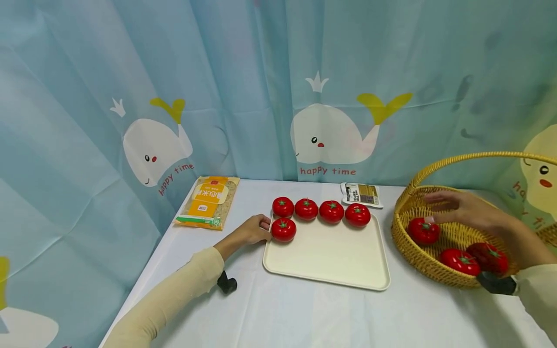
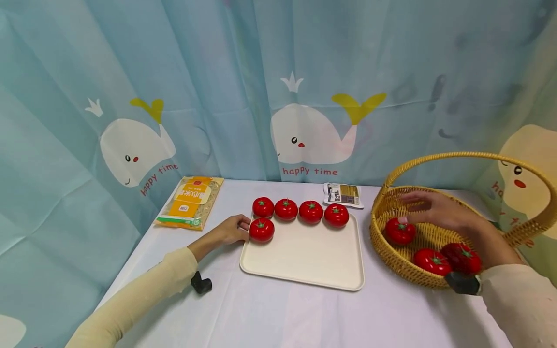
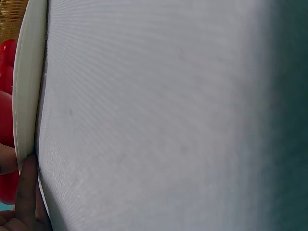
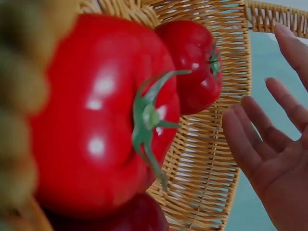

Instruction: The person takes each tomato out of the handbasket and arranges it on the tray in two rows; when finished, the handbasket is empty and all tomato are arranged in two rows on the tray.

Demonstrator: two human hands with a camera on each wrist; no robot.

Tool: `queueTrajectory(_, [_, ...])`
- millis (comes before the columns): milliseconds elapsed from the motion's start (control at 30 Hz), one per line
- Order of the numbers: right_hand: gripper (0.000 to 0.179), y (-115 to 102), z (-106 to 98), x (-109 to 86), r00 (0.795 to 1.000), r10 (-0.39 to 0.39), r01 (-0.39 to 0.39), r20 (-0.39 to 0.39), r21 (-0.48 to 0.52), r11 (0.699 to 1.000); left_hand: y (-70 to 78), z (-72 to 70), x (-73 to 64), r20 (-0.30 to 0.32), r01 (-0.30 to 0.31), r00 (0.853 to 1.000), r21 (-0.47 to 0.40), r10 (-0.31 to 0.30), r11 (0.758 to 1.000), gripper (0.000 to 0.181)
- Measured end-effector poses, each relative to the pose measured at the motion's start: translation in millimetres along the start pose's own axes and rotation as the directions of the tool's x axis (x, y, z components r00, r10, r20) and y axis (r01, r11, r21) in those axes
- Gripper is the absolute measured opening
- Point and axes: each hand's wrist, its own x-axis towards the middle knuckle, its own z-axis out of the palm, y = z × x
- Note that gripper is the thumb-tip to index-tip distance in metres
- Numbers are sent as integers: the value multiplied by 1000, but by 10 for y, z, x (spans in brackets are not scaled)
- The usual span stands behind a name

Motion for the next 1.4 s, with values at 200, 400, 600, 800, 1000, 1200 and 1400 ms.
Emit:
queueTrajectory(200, [66, 14, 29, 6, 996, 14, -10, 91, -44, 999, -5, 14, 3, 1, 4, 1000, 3, -4, 1000, 48])
queueTrajectory(400, [73, 29, 40, 20, 975, 27, -56, 220, 126, 990, 12, 3, -9, 0, 5, 1000, 0, -5, 1000, 47])
queueTrajectory(600, [80, 37, 81, 29, 957, 28, -75, 289, 154, 985, 8, 1, -7, 3, 1, 1000, -2, -1, 1000, 47])
queueTrajectory(800, [81, 30, 113, 37, 985, -13, 18, 173, -26, 999, -3, 5, -1, 1, 4, 1000, -3, -4, 1000, 47])
queueTrajectory(1000, [80, 18, 82, 57, 994, -14, 17, 112, -24, 1000, 5, 3, -8, 0, -1, 1000, -13, 1, 1000, 46])
queueTrajectory(1200, [72, -13, 12, 69, 996, -29, 34, 83, -64, 997, -2, 12, 0, -4, -3, 1000, -10, 3, 1000, 46])
queueTrajectory(1400, [62, -59, -50, 98, 994, -26, 36, 103, -92, 995, 2, 11, 0, -3, 12, 1000, -3, -12, 1000, 46])
